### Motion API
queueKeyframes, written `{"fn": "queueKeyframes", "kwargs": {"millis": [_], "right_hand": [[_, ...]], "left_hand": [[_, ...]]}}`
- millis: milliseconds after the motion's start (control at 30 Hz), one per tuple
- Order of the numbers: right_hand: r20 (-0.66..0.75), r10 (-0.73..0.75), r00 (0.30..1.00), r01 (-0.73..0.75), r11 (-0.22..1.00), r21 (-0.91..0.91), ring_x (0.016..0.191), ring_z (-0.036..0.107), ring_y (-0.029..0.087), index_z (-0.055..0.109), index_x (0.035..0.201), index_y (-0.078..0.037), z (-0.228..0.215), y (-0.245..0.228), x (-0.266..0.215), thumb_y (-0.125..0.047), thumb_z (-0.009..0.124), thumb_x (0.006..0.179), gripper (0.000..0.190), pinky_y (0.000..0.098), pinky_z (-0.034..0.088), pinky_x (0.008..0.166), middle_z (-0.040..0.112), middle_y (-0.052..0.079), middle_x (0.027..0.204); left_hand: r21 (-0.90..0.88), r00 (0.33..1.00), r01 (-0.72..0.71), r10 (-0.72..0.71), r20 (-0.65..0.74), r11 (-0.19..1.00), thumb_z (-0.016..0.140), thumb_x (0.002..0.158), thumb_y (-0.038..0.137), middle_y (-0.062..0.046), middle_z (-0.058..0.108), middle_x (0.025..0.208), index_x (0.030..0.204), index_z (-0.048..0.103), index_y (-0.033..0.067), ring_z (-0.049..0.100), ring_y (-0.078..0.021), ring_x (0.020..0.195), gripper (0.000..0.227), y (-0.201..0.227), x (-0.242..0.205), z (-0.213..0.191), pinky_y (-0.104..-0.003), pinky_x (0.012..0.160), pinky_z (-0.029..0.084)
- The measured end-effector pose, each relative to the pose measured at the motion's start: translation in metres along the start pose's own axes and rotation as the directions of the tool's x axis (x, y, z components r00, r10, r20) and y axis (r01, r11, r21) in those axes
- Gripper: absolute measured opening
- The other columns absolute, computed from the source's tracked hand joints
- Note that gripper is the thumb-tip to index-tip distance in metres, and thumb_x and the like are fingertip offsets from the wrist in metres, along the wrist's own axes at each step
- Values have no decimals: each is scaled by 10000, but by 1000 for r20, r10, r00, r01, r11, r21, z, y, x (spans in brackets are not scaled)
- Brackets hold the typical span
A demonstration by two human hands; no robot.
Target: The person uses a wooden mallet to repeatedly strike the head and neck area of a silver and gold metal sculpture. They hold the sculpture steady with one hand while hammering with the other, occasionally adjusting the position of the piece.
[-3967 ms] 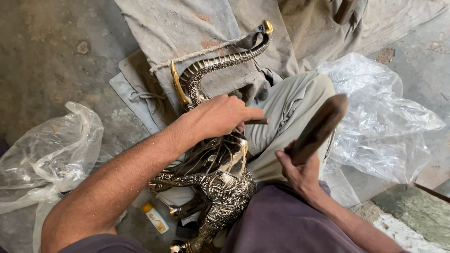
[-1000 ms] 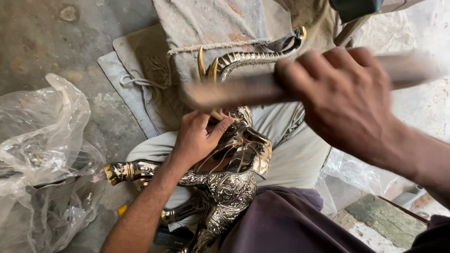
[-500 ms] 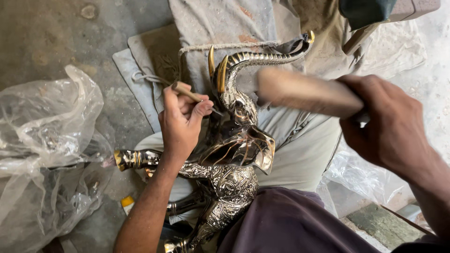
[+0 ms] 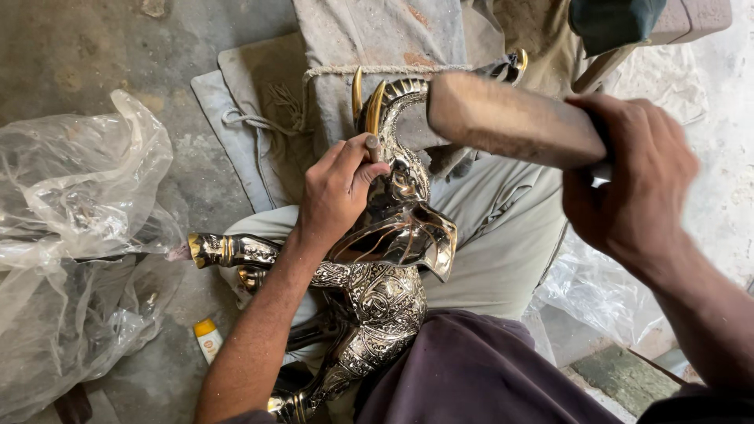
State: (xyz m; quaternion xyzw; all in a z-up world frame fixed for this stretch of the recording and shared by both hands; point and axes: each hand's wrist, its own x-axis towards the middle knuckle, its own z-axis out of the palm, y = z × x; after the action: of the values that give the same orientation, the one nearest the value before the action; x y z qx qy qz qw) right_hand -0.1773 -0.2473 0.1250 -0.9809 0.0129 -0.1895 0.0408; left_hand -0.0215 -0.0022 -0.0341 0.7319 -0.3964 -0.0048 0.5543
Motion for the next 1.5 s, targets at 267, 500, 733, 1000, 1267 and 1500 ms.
{"fn": "queueKeyframes", "kwargs": {"millis": [267, 500, 733, 1000, 1267, 1500], "right_hand": [[0, -156, 988, 152, 965, -214, 856, 649, 274, 578, 1266, -38, 28, -12, 28, -5, 684, 895, 387, 424, 536, 749, 687, 152, 1004], [107, 85, 991, -87, 996, 14, 805, 628, 274, 569, 1260, -35, 32, -10, 44, -52, 646, 939, 331, 427, 496, 720, 661, 155, 988], [164, 11, 986, -13, 1000, 12, 784, 594, 232, 543, 1304, 3, 37, -17, 66, -25, 621, 878, 433, 340, 463, 626, 649, 181, 1024], [532, 9, 847, 278, 845, -457, 668, 595, 186, 604, 1174, -73, 40, -43, 100, -150, 601, 1003, 188, 353, 491, 616, 663, 97, 912], [274, -242, 931, 342, 841, -420, 757, 622, 213, 621, 1242, -114, 39, -63, 120, -77, 704, 808, 443, 377, 498, 664, 667, 94, 932], [319, -320, 892, 437, 790, -429, 788, 630, 195, 629, 1177, -136, 32, -69, 112, -159, 679, 988, 197, 373, 503, 753, 679, 71, 941]], "left_hand": [[14, 1000, 19, -19, -6, 1000, 770, 953, 215, -108, 687, 876, 1182, 674, 43, 701, -248, 756, 302, -8, -3, 3, -386, 620, 545], [-76, 996, 83, -84, -20, 994, 761, 951, 210, -84, 699, 899, 1165, 658, 49, 719, -210, 776, 287, -6, 2, 3, -342, 625, 559], [-139, 973, 223, -229, -32, 965, 783, 915, 203, -81, 694, 890, 1074, 653, 18, 733, -165, 748, 276, -7, 0, 4, -291, 592, 594], [-392, 881, 447, -472, 35, 804, 744, 931, 215, -72, 724, 919, 1045, 602, -20, 759, -130, 804, 298, -7, -2, 4, -266, 614, 626], [-425, 931, 334, -365, 8, 841, 697, 1008, 193, -100, 600, 1022, 1032, 534, -10, 774, -161, 830, 261, -6, -18, 4, -278, 624, 631], [-332, 957, 285, -289, 38, 899, 712, 1004, 215, -79, 684, 904, 1050, 552, 27, 769, -183, 776, 252, -14, -25, 4, -307, 644, 631]]}}
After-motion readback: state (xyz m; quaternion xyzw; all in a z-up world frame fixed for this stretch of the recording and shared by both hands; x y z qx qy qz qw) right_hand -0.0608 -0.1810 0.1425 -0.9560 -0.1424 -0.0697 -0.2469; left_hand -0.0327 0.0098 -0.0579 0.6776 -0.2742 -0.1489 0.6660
